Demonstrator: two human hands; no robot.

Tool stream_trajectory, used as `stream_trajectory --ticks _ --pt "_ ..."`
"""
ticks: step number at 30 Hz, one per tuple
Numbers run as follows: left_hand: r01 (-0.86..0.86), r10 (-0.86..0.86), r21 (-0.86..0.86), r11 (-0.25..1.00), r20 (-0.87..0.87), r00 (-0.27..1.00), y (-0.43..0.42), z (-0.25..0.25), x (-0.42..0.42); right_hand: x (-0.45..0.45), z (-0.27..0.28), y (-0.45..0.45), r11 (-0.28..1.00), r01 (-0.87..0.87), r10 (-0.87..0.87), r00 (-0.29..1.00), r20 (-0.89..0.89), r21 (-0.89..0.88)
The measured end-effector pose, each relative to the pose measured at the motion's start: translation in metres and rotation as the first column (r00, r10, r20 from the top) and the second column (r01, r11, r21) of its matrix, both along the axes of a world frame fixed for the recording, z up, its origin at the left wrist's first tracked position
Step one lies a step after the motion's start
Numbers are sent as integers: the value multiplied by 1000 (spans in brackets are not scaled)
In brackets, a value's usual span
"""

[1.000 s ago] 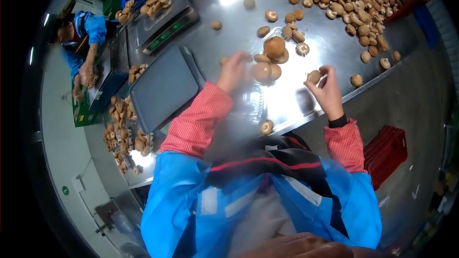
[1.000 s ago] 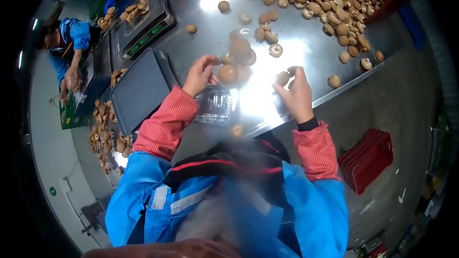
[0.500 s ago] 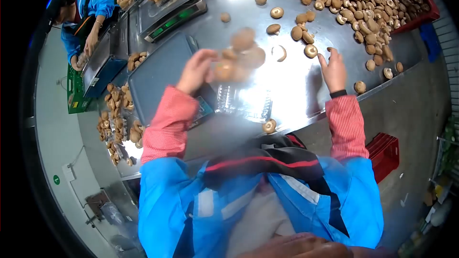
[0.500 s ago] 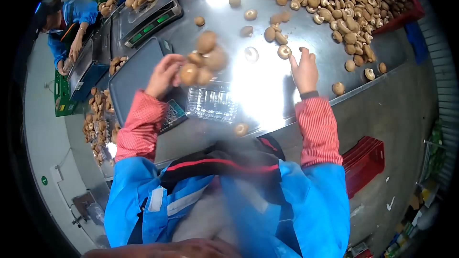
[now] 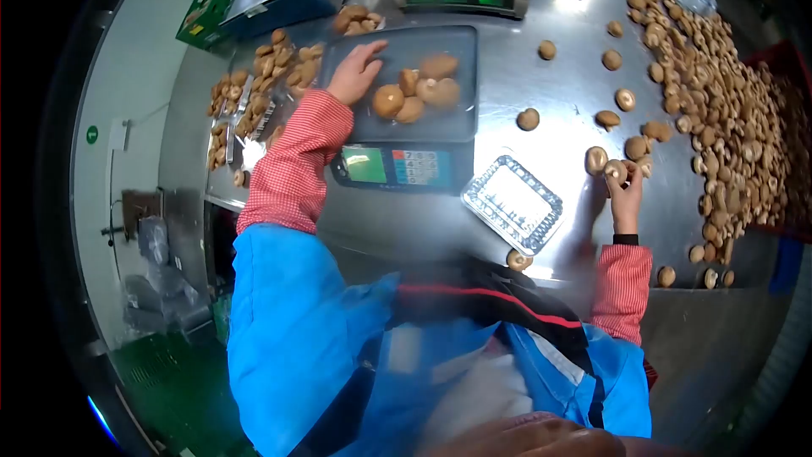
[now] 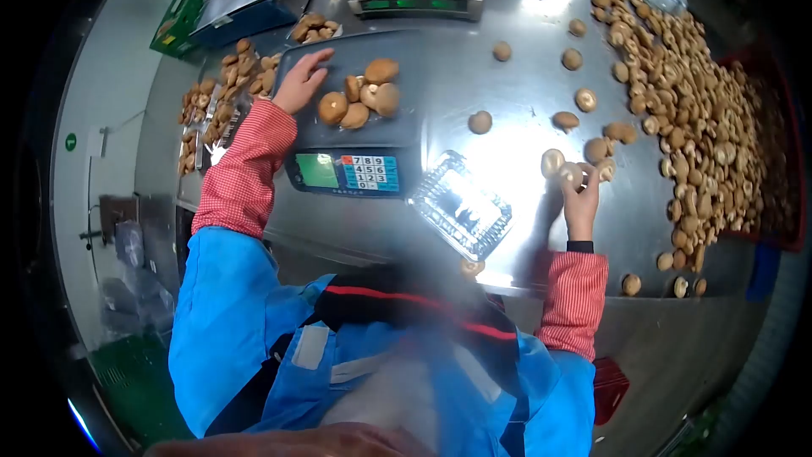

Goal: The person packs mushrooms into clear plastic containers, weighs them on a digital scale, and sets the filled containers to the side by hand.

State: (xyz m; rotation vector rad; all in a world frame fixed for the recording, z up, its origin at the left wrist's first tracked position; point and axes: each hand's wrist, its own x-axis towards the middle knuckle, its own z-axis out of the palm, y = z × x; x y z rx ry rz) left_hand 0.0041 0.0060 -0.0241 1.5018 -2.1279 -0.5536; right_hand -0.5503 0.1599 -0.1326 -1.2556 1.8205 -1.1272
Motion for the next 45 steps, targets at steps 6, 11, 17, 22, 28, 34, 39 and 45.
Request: stream_trajectory --ticks 6,11,17,22,28,34,39,45 --pt "71 -13 -211 975 262 965 12 44 -97 87 83 -29 975 -206 214 971 103 -84" --pt "-52 46 5 999 380 924 -4 44 -116 159 114 -66 888 -403 405 913 -38 -222" --pt "-283 289 64 957 -277 916 3 37 -90 242 138 -104 764 -414 343 910 -231 -495" --pt "-393 347 33 919 -540 767 27 5 -56 285 126 -130 663 -698 416 643 -643 -270" --pt "-382 311 82 921 -745 591 57 7 -41 238 94 -133 893 -304 260 950 -173 -331" --pt "-641 473 -17 768 -659 585 131 -8 35 165 12 -130 843 -369 528 700 -480 391" --pt "-831 769 -46 554 -354 532 237 -75 77 163 29 -125 919 -385 393 881 -265 83" --pt "-662 666 -70 746 62 743 302 -91 47 251 143 -105 772 -570 535 821 -198 -281"
